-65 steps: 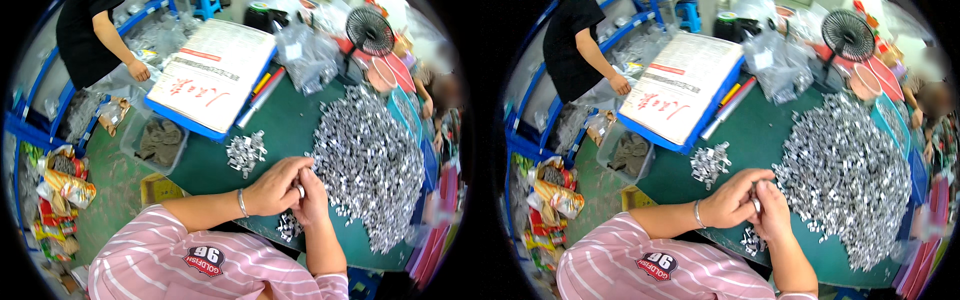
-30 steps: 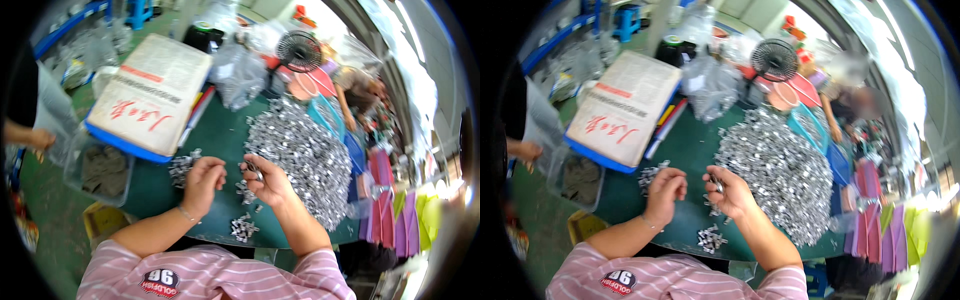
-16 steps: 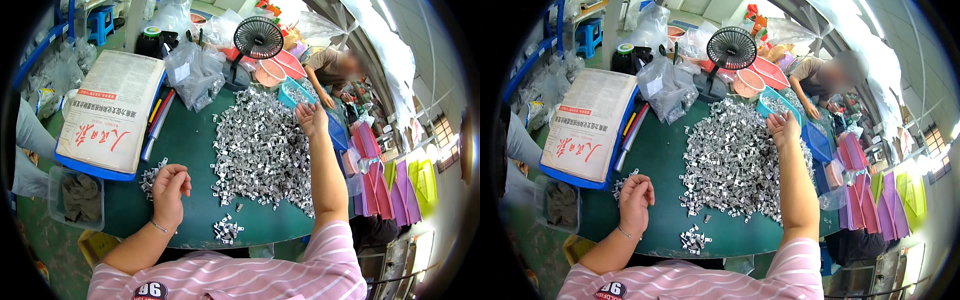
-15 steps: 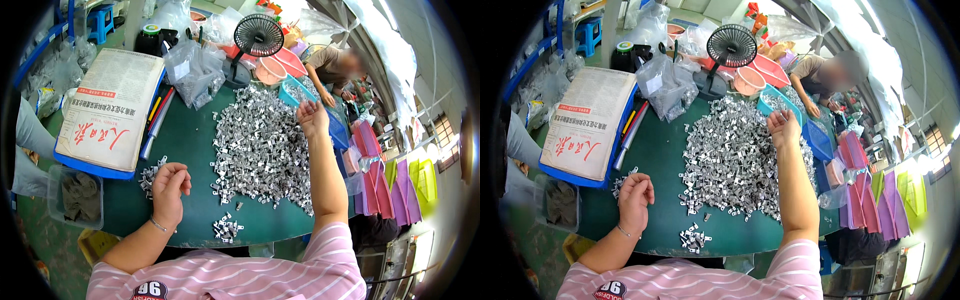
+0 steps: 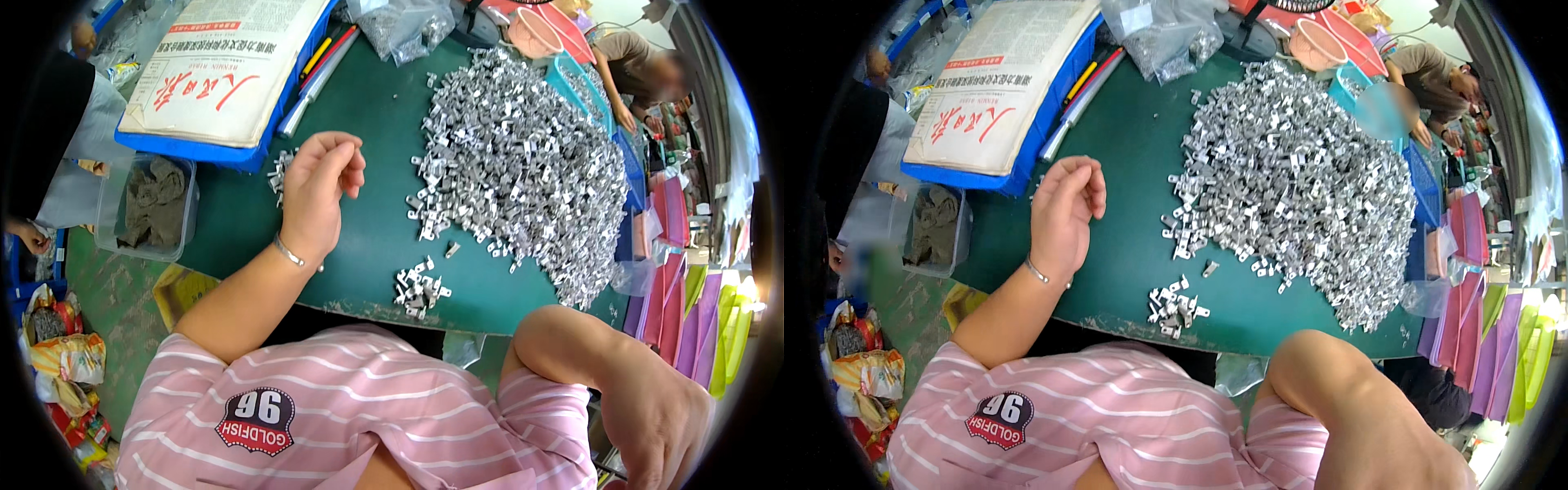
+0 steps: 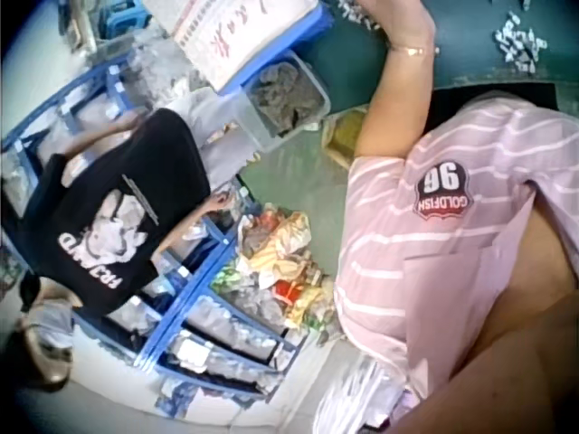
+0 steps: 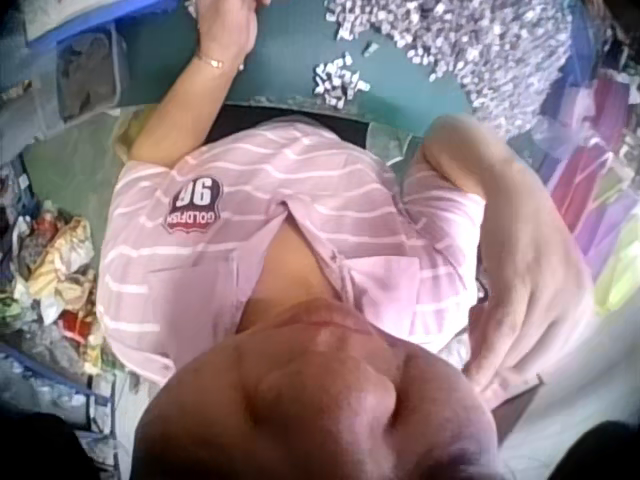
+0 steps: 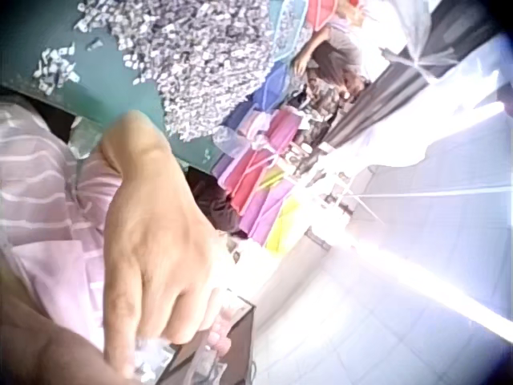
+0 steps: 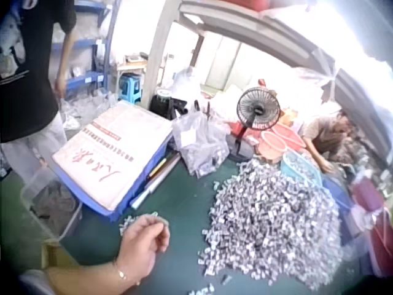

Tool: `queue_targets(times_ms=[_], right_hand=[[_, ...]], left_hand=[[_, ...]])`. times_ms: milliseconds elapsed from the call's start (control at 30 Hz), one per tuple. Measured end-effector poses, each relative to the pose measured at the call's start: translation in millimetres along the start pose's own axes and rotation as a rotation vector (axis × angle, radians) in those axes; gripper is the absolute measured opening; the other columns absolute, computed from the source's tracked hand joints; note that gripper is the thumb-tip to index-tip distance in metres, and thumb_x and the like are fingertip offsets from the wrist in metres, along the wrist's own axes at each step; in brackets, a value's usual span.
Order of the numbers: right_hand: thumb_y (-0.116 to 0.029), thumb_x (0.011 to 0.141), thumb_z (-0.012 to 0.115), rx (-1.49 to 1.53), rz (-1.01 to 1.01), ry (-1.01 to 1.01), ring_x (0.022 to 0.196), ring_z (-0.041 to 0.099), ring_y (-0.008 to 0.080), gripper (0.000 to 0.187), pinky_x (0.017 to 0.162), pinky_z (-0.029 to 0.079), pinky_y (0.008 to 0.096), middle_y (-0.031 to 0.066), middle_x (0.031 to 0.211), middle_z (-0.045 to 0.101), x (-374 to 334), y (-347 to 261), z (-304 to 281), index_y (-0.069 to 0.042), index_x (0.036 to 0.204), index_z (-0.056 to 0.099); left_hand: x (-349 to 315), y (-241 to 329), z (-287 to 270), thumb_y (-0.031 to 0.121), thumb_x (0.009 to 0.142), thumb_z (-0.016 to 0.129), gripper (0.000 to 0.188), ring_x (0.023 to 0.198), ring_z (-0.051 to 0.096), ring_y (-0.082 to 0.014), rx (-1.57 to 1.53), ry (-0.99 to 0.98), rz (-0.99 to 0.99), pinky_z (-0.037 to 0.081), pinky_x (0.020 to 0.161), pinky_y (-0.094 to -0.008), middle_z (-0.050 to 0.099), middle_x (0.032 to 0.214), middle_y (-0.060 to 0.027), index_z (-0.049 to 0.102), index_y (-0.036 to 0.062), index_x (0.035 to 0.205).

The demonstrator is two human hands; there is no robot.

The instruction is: The person handles metal zipper sliders by picking them from a large pile on a workbench, inspecting them by hand, and placing them into smaller groups.

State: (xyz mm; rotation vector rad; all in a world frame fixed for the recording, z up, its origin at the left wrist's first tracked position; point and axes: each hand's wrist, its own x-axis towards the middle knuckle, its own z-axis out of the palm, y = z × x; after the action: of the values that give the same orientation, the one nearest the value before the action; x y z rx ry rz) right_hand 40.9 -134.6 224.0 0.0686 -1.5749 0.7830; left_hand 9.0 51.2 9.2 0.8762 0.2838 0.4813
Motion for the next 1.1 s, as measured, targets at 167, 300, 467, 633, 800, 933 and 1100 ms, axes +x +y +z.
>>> queue_targets(times_ms=[167, 300, 467, 633, 800, 933, 1100], right_hand=[[0.002, 0.080, 0.044, 0.034, 0.093, -0.005, 0.063, 0.055, 0.0216, 0.020, 0.100, 0.044, 0.0529, 0.0114, 0.071, 0.055, -24.8, 1.5, 15.1, 0.006, 0.071, 0.061], [-0.002, 0.079, 0.053, -0.558, 0.473, 0.238, 0.065, 0.057, 0.0224, 0.011, 0.083, 0.044, 0.0449, 0.0120, 0.074, 0.058, -52.4, -2.9, 16.6, 0.003, 0.072, 0.060], [0.002, 0.077, 0.067, -1.906, 1.172, 0.921, 0.061, 0.055, 0.0198, 0.011, 0.056, 0.045, 0.0307, 0.0105, 0.072, 0.056, -165.2, 23.9, 19.8, 0.000, 0.082, 0.058], [-0.025, 0.075, 0.077, -1.951, 1.475, 1.029, 0.073, 0.058, 0.0289, 0.028, 0.065, 0.048, 0.0383, 0.0097, 0.080, 0.057, -215.5, 55.5, 24.8, -0.004, 0.079, 0.059], [-0.009, 0.076, 0.073, -1.792, 1.252, 1.229, 0.068, 0.061, 0.0215, 0.013, 0.060, 0.050, 0.0324, 0.0082, 0.078, 0.060, -223.4, 51.6, 32.2, -0.002, 0.079, 0.062], [0.001, 0.076, 0.070, -1.648, 1.085, 1.253, 0.061, 0.062, 0.0149, 0.008, 0.054, 0.050, 0.0255, 0.0078, 0.076, 0.064, -211.1, 49.5, 42.6, -0.001, 0.081, 0.064], [0.008, 0.069, 0.074, -1.821, 0.811, 0.953, 0.069, 0.065, 0.0183, 0.018, 0.057, 0.053, 0.0278, 0.0095, 0.082, 0.066, -211.9, 57.0, 44.5, -0.002, 0.080, 0.063]], left_hand=[[-1.3, -3.4, 1.1, 0.012, 0.094, 0.051, 0.014, 0.067, 0.052, -0.0110, 0.056, -0.038, -0.008, 0.041, 0.057, -0.0232, 0.058, 0.080, -0.0050, 0.058, 0.0008, 0.098], [-5.5, -2.4, 2.2, 0.010, 0.093, 0.052, 0.013, 0.066, 0.052, -0.0099, 0.135, -0.087, 0.026, 0.041, 0.058, -0.0223, 0.059, 0.081, -0.0050, 0.059, 0.0009, 0.098], [-8.7, -6.1, 1.9, 0.010, 0.091, 0.055, 0.011, 0.066, 0.052, -0.0092, 0.228, -0.142, 0.081, 0.041, 0.057, -0.0214, 0.059, 0.081, -0.0044, 0.060, 0.0014, 0.097], [-6.9, -9.2, 0.0, 0.008, 0.089, 0.060, 0.009, 0.066, 0.054, -0.0072, 0.245, -0.177, 0.077, 0.042, 0.057, -0.0202, 0.061, 0.080, -0.0030, 0.062, 0.0020, 0.095], [-7.5, -10.2, 1.6, 0.007, 0.090, 0.059, 0.009, 0.066, 0.053, -0.0090, 0.288, -0.172, 0.047, 0.043, 0.058, -0.0209, 0.060, 0.081, -0.0038, 0.061, 0.0012, 0.097], [-19.3, -14.6, 6.1, -0.005, 0.080, 0.067, 0.019, 0.072, 0.057, -0.0083, 0.876, -0.533, 0.412, 0.047, 0.066, -0.0209, 0.061, 0.087, -0.0035, 0.063, 0.0009, 0.098], [-31.3, -24.6, 23.0, 0.007, 0.071, 0.081, 0.033, 0.069, 0.062, -0.0132, 0.777, -0.944, 0.165, 0.050, 0.060, -0.0240, 0.065, 0.088, -0.0075, 0.067, 0.0006, 0.100]])
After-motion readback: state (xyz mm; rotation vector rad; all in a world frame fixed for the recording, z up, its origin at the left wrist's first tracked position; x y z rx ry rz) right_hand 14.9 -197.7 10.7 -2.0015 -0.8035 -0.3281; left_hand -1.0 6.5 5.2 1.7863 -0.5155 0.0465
